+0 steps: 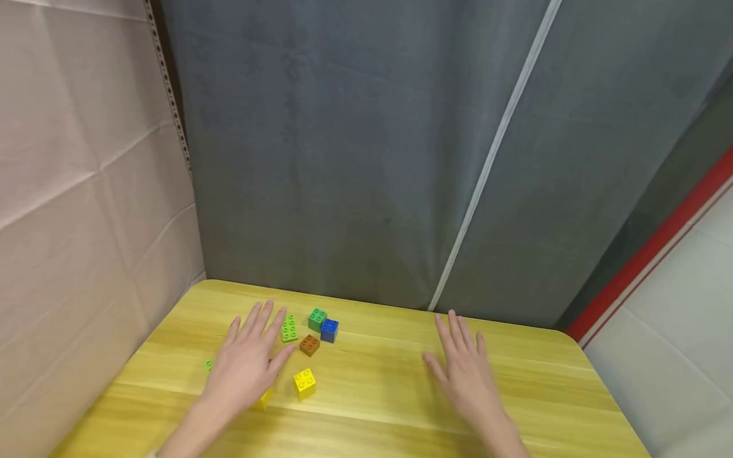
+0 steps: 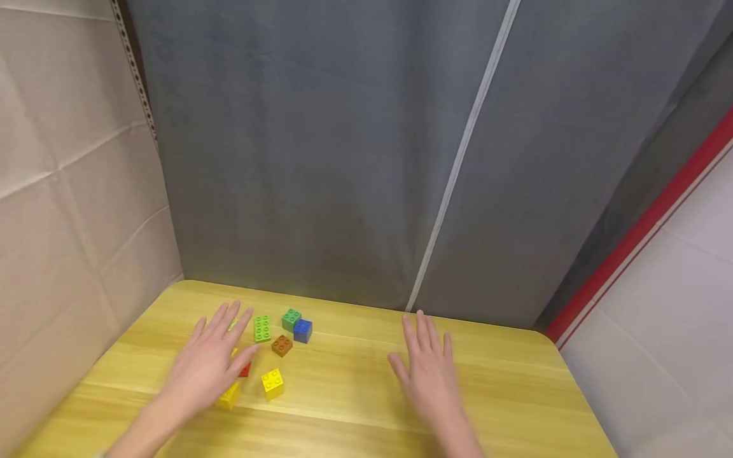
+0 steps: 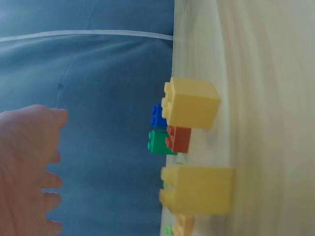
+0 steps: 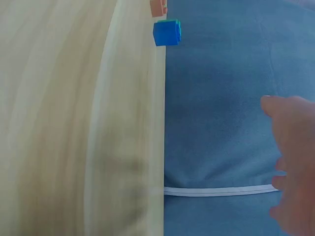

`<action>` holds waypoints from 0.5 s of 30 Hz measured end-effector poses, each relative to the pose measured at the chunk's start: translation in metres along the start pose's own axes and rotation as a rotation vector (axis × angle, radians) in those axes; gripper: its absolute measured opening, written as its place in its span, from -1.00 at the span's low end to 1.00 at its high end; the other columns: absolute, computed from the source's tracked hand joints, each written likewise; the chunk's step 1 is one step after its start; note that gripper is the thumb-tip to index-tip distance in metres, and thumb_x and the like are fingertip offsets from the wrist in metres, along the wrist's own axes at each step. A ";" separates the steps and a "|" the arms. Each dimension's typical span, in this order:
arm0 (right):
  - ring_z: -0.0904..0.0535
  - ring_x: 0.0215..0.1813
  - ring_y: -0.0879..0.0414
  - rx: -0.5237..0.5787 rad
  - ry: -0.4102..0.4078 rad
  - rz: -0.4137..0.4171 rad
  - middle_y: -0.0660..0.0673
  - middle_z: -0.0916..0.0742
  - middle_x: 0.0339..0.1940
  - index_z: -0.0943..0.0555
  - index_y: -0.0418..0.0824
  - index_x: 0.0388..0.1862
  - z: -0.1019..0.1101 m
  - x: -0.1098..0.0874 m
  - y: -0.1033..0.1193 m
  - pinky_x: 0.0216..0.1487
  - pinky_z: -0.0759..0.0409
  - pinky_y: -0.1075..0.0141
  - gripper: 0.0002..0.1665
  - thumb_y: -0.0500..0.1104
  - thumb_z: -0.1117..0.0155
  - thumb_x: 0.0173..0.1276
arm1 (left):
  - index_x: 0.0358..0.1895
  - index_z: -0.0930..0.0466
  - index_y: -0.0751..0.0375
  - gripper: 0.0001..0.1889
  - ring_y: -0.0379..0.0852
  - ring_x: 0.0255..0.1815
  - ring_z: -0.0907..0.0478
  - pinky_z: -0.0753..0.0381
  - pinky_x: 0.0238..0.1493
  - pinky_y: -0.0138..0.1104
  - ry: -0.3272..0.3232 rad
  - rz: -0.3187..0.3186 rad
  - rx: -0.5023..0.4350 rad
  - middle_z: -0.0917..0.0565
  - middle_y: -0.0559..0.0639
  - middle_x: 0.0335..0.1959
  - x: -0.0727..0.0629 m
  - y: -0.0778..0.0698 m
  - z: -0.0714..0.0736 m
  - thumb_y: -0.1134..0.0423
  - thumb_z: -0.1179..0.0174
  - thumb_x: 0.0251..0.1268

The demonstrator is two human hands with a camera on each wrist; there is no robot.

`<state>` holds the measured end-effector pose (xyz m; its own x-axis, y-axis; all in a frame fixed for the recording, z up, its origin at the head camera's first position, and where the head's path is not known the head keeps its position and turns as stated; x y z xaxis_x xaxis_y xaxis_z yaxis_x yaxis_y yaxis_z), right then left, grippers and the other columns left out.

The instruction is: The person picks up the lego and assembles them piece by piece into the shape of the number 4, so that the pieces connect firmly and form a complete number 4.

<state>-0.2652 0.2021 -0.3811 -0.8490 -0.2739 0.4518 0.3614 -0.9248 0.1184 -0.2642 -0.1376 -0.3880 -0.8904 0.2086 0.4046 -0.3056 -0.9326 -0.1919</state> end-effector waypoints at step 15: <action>-0.24 0.55 -0.26 0.331 0.047 -0.012 -0.28 -0.27 0.62 -0.20 -0.23 0.64 -0.028 -0.013 0.016 0.42 -0.31 -0.21 -0.03 -0.05 -0.45 0.39 | 0.56 -0.21 0.32 -0.22 0.46 0.44 -0.25 -0.39 0.19 0.39 0.006 0.197 -0.308 -0.15 0.35 0.58 -0.043 0.038 0.003 -0.11 -0.19 0.51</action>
<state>-0.2596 0.1831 -0.4099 -0.8680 -0.2829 0.4081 0.4505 -0.7943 0.4076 -0.2360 -0.1826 -0.4098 -0.9441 0.0362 0.3277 -0.2143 -0.8227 -0.5265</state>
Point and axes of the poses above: each hand's wrist, its own x-axis towards the middle knuckle, its own z-axis out of the back of the hand, y = z × x, the point moved 10 cm from there along x, towards the middle knuckle
